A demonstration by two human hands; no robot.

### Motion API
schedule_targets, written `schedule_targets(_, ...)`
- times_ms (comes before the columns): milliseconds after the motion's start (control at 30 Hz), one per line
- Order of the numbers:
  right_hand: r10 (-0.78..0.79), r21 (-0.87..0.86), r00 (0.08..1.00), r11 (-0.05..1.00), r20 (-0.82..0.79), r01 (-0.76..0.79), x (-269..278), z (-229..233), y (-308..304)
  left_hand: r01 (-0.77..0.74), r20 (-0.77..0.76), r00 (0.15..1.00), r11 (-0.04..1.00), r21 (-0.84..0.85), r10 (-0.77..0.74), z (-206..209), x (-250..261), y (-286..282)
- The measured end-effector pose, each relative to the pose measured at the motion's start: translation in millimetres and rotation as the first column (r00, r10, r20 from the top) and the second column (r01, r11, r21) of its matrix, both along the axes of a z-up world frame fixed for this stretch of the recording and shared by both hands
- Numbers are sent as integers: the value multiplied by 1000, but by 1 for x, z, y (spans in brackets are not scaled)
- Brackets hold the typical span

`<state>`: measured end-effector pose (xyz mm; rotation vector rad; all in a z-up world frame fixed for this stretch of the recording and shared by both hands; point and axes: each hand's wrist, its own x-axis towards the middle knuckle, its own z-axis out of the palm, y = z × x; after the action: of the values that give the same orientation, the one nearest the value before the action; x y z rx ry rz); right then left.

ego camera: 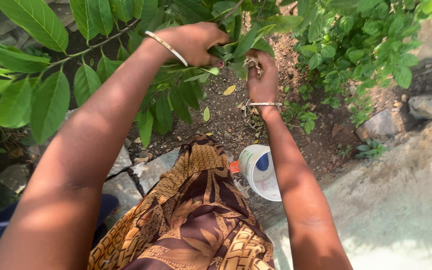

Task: The person uses their hands to pick individual leaves from a plant and places them into a blue plastic container, later pouring water from the container onto their hands to wash them.

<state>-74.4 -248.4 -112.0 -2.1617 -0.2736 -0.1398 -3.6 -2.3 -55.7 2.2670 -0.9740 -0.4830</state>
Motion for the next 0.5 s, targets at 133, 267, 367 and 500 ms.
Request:
schedule_targets(133, -41, 16, 993, 999, -109, 43, -5, -10, 9, -39, -6, 999, 998, 56, 39, 13, -6, -15)
schedule_targets(267, -67, 189, 988, 978, -137, 92, -19, -36, -8, -63, 48, 997, 997, -50, 66, 18, -11, -30)
schedule_targets(367, -192, 68, 974, 977, -120, 201, -34, -61, -33, -21, 201, 978, 988, -155, 52, 11, -11, -42)
schedule_targets(500, -342, 39, 872, 925, -349, 379, -56, -90, -69, 23, 429, 902, 983, -181, 58, 5, -13, -63)
